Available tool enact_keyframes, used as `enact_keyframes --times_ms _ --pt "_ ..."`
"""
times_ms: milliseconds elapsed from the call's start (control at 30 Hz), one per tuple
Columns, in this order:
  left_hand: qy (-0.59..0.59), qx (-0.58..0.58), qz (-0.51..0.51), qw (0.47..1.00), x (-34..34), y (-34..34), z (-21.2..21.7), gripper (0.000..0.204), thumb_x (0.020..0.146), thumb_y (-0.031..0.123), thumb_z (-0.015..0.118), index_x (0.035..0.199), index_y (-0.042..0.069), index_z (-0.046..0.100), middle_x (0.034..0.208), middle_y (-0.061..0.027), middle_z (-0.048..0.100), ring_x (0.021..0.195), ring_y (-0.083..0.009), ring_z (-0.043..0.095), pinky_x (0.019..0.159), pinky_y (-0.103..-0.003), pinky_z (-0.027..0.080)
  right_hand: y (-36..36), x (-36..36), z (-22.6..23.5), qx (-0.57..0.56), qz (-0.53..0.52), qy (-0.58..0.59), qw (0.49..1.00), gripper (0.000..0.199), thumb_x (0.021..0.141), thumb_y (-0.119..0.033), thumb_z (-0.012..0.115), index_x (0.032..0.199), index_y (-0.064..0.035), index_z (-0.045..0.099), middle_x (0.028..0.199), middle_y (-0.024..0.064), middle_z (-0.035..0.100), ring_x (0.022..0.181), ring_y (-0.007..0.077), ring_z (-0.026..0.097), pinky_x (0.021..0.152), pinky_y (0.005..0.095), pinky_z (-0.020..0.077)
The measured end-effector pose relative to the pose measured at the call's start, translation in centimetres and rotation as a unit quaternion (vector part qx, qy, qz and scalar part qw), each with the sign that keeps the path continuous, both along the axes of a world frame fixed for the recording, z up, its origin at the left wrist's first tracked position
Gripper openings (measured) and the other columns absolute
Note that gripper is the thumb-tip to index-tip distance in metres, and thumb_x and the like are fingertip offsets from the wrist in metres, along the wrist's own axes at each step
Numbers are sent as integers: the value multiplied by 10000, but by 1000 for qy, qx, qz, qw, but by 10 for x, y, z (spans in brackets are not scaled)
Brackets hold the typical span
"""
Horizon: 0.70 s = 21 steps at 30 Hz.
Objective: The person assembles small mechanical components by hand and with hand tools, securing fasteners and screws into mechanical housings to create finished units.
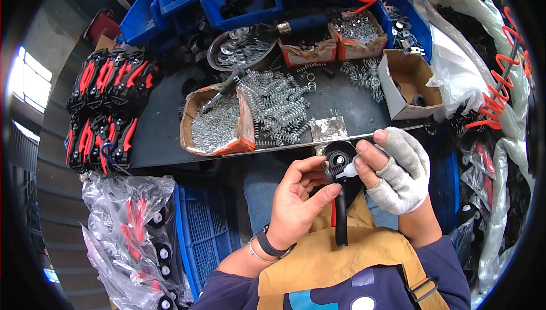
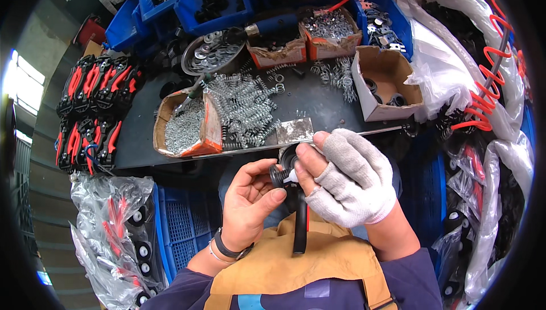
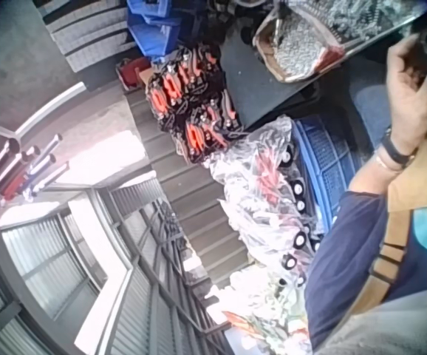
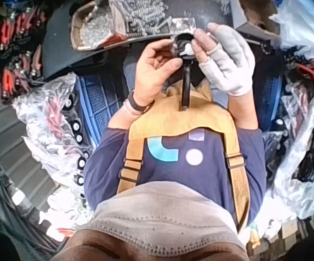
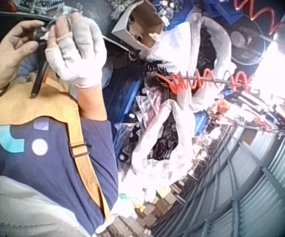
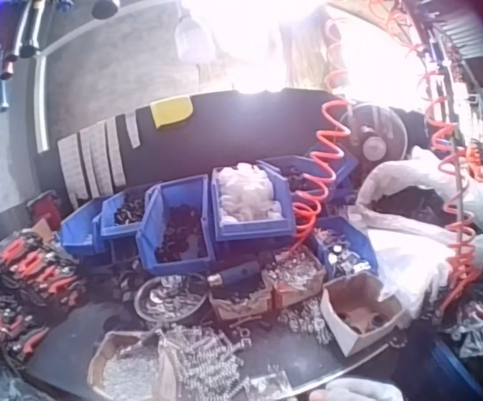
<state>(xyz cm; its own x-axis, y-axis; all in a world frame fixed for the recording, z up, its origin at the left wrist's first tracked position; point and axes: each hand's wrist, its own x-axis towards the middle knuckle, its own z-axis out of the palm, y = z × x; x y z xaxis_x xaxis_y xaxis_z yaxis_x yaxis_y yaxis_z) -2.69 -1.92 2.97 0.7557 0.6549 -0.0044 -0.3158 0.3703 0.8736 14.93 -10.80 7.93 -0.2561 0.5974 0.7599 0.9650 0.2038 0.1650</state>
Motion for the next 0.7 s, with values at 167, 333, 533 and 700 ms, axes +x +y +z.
enact_keyframes --times_ms 167,333,533,700 --pt "1 3 17 1000 -1 2 -4 493 850 6 698 1279 4 456 1152 -78 581 1076 -158 565 964 -312 444 27 15 -6 -101 -60 139 983 343 678 -57 718 1005 -57 616 1036 140 660 957 333 640 801 401 538" --pt "8 4 30 1000 1 3 -4 496 857 6 692 1287 7 446 1148 -77 584 1069 -154 568 961 -304 447 115 87 -47 -206 -139 537 806 425 821 -295 686 1107 -6 562 1066 213 650 1017 391 615 875 428 477" --pt "77 201 93 972 2 22 -2 439 824 54 722 1220 13 538 1129 -102 600 1046 -212 581 932 -316 451 179 119 -69 -205 -288 380 855 489 759 -238 754 1131 4 547 1045 208 658 1000 364 631 871 424 488" --pt "197 598 16 777 21 47 14 448 702 102 767 1121 33 624 1093 -116 608 1030 -324 514 925 -401 425 186 98 -51 -190 -345 319 862 455 757 -238 763 1064 -7 520 1005 220 647 975 400 625 854 459 495"
